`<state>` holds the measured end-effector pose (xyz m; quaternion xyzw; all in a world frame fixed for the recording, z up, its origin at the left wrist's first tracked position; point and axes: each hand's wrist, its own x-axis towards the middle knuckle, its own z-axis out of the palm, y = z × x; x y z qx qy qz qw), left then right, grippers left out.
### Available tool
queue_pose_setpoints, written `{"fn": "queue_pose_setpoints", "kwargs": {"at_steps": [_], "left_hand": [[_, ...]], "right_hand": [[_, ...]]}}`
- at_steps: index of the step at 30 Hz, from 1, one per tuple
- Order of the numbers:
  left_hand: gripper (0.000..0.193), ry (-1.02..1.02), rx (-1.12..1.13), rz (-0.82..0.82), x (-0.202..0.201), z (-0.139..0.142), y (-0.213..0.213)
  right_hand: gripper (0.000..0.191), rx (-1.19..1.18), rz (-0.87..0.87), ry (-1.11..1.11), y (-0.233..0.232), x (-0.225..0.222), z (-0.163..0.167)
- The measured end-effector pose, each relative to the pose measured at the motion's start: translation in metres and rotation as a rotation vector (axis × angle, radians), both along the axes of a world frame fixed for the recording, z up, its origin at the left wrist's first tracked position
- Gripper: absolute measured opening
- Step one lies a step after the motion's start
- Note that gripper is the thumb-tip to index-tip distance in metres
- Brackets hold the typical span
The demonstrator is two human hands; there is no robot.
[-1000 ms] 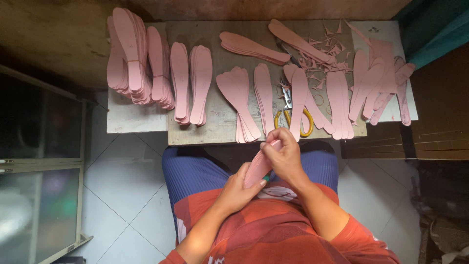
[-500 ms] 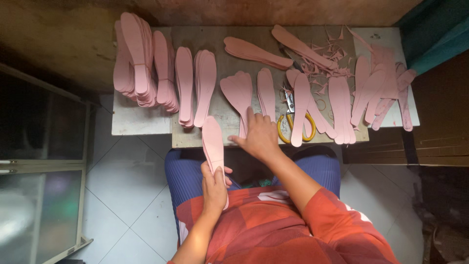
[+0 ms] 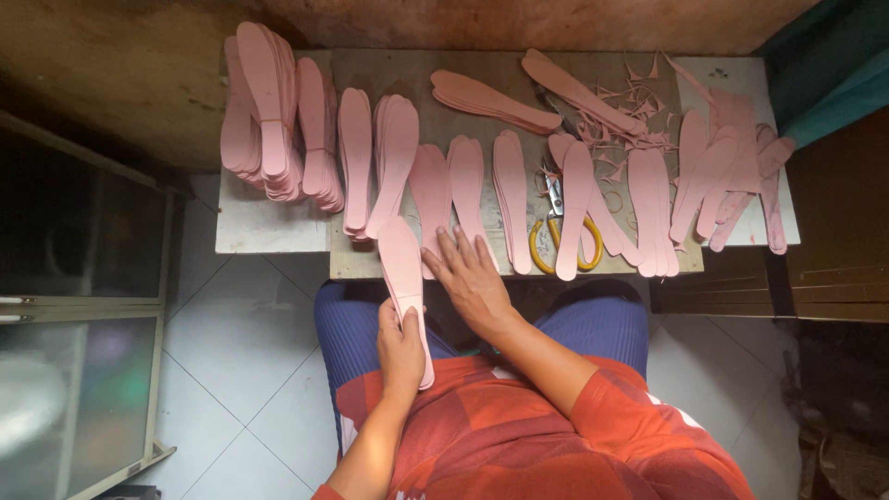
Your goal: The person trims the edges of pink shoe insoles using yellow-handled scissors, then stacks the finished insoles into neat piles on the table.
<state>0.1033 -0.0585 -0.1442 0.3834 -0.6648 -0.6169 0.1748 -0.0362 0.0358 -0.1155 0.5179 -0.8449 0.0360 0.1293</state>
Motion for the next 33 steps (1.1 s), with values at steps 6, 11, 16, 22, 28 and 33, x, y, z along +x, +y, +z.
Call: {"fn": "queue_pose_setpoints", "kwargs": {"at_steps": [6,11,16,22,28,33], "left_hand": [[0.033,-0.004,-0.041,0.015,0.005,-0.002,-0.003],[0.034,-0.072,-0.130,-0.032,0.006,0.000,-0.002],[0.032,0.006,-0.097,-0.040,0.004,0.007,-0.001],[0.035,-0.056,-0.121,-0.102,0.002,0.008,0.005],[0.036,-0.044,-0.301,-0.134,-0.003,-0.005,0.004],[0.035,-0.049,-0.278,-0.117,0.002,-0.013,0.000]], "right_hand": [[0.042,-0.089,0.124,-0.022,-0.009,0.007,0.003],[0.039,-0.133,0.175,-0.001,-0.005,0.000,0.015],[0.039,-0.464,0.140,-0.164,0.008,-0.014,0.048],[0.044,-0.675,-0.032,-0.398,0.042,-0.023,0.081],[0.045,-0.358,0.029,-0.207,0.040,-0.024,0.065],[0.064,-0.132,-0.035,-0.227,0.033,-0.007,0.052]]}}
